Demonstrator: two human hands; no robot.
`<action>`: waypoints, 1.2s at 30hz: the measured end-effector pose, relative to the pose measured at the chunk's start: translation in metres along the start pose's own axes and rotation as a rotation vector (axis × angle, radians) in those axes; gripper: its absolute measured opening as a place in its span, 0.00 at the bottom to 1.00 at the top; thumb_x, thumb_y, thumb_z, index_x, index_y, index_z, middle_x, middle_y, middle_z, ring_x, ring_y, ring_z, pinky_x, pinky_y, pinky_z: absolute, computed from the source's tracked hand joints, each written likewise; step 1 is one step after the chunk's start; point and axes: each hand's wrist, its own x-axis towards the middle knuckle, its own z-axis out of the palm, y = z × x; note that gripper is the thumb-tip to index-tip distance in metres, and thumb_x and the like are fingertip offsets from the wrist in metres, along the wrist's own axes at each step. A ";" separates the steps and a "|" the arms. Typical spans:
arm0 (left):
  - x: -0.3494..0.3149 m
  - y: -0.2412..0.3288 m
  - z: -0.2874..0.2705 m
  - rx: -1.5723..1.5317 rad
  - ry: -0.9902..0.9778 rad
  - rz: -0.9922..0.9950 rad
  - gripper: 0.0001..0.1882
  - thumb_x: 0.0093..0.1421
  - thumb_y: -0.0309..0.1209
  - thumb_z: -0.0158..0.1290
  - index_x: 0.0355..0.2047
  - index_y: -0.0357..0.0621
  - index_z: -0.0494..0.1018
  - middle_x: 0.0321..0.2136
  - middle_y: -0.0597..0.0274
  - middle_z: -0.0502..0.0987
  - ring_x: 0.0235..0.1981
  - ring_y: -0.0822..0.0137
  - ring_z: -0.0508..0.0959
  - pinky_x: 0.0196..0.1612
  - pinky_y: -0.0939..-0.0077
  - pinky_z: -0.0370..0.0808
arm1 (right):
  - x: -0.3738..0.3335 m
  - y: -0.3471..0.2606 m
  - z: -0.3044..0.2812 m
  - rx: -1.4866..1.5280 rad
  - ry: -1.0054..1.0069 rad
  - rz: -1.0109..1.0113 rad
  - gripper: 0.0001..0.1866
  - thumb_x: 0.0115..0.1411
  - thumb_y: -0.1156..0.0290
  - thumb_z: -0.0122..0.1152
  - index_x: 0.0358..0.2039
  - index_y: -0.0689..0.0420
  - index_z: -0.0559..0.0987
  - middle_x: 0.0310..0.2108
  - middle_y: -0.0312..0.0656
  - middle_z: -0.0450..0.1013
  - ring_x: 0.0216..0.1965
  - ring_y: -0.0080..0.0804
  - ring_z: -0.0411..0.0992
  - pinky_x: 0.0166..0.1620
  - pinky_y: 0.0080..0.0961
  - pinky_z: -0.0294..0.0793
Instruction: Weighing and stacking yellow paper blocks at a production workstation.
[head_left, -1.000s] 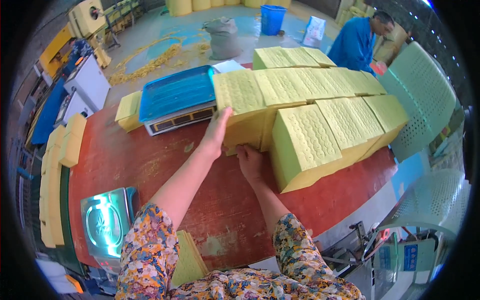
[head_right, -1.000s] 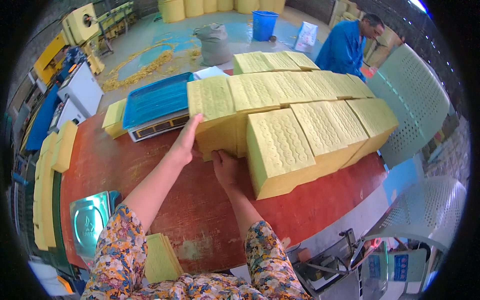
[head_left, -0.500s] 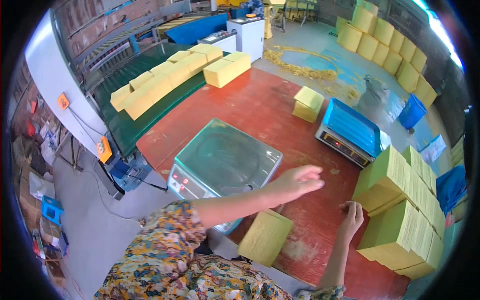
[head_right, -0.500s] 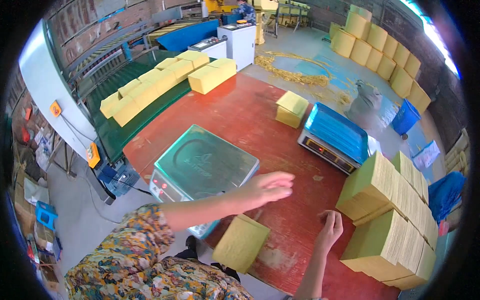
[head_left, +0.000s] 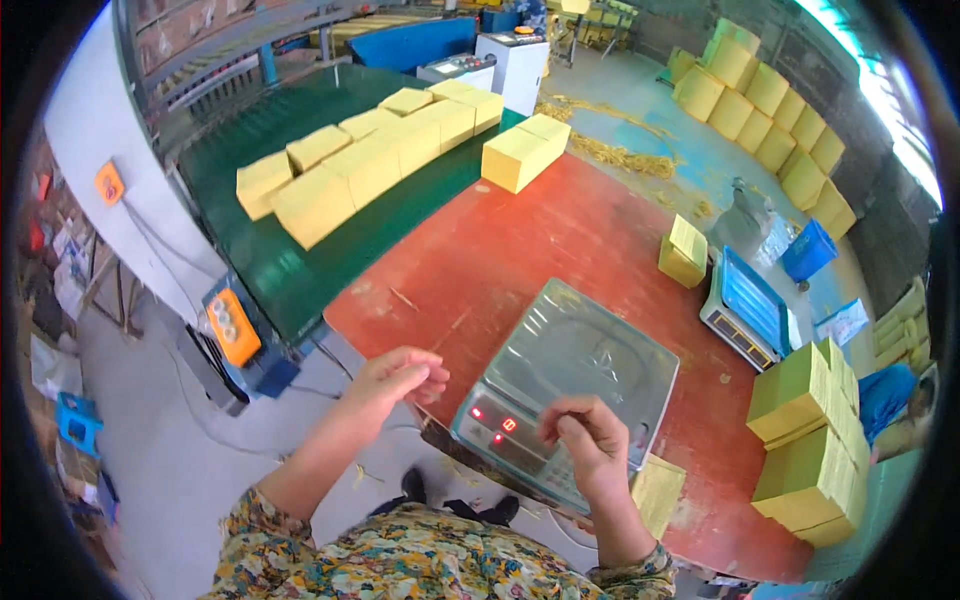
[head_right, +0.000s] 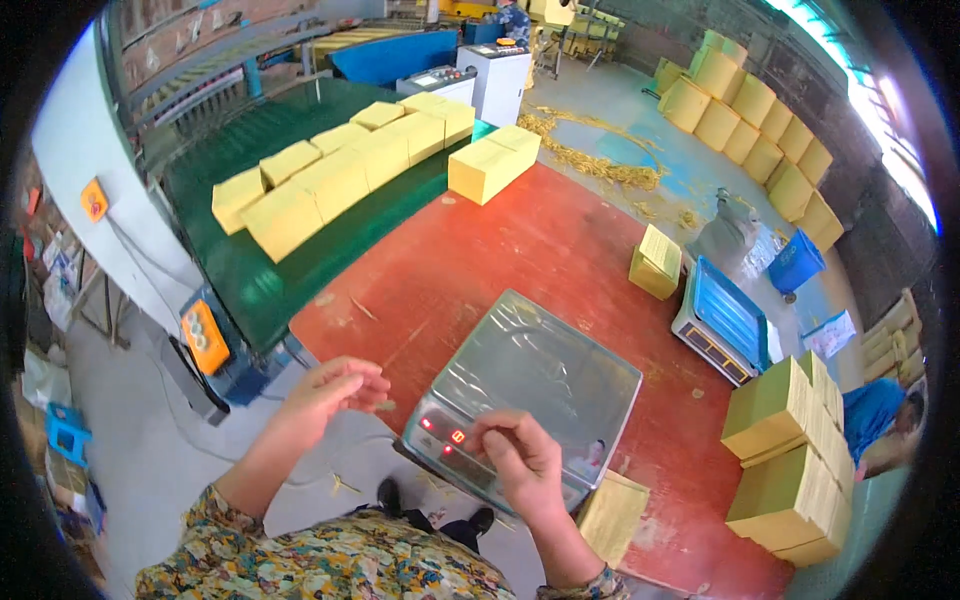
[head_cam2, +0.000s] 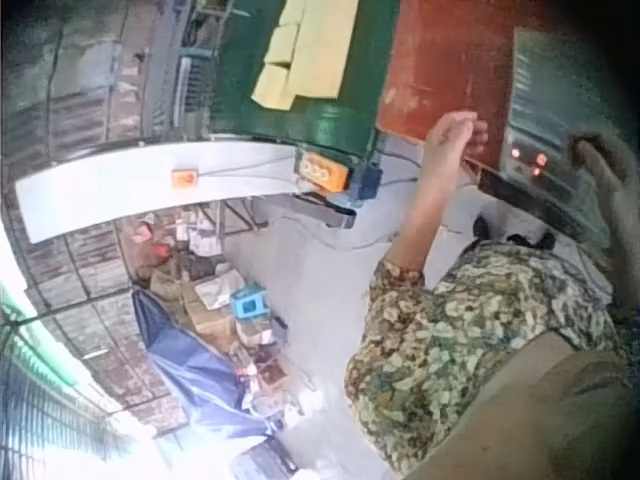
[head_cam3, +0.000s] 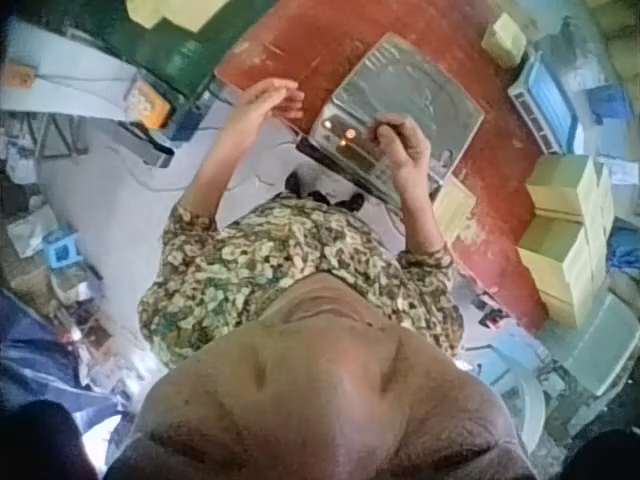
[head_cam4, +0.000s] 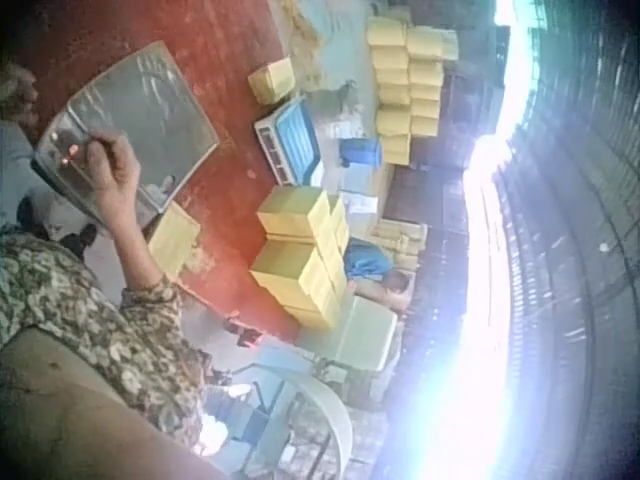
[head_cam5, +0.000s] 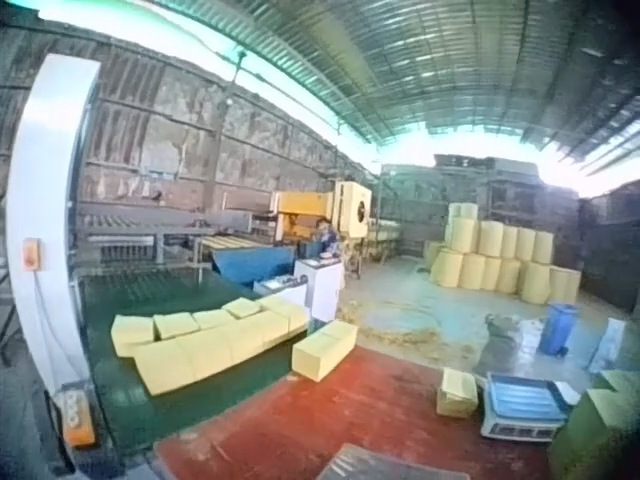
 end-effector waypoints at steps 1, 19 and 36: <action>0.001 -0.001 -0.011 0.011 -0.020 0.003 0.16 0.69 0.35 0.46 0.51 0.38 0.71 0.46 0.52 0.78 0.45 0.63 0.79 0.49 0.65 0.76 | 0.006 -0.002 0.010 0.003 0.019 -0.012 0.09 0.63 0.82 0.48 0.40 0.64 0.76 0.32 0.41 0.76 0.34 0.26 0.74 0.38 0.23 0.75; 0.191 0.108 -0.115 0.371 -0.247 0.047 0.16 0.67 0.37 0.49 0.47 0.38 0.74 0.42 0.56 0.79 0.44 0.66 0.79 0.46 0.70 0.76 | 0.255 0.011 0.038 -0.550 -0.176 -0.129 0.13 0.60 0.71 0.59 0.44 0.60 0.79 0.36 0.43 0.79 0.37 0.26 0.75 0.43 0.25 0.75; 0.600 0.118 -0.087 1.324 0.184 0.558 0.47 0.50 0.59 0.61 0.59 0.34 0.63 0.55 0.42 0.67 0.57 0.45 0.69 0.54 0.54 0.70 | 0.698 0.060 -0.033 -1.642 0.169 -0.014 0.25 0.62 0.52 0.53 0.50 0.59 0.74 0.47 0.53 0.75 0.49 0.52 0.74 0.51 0.47 0.74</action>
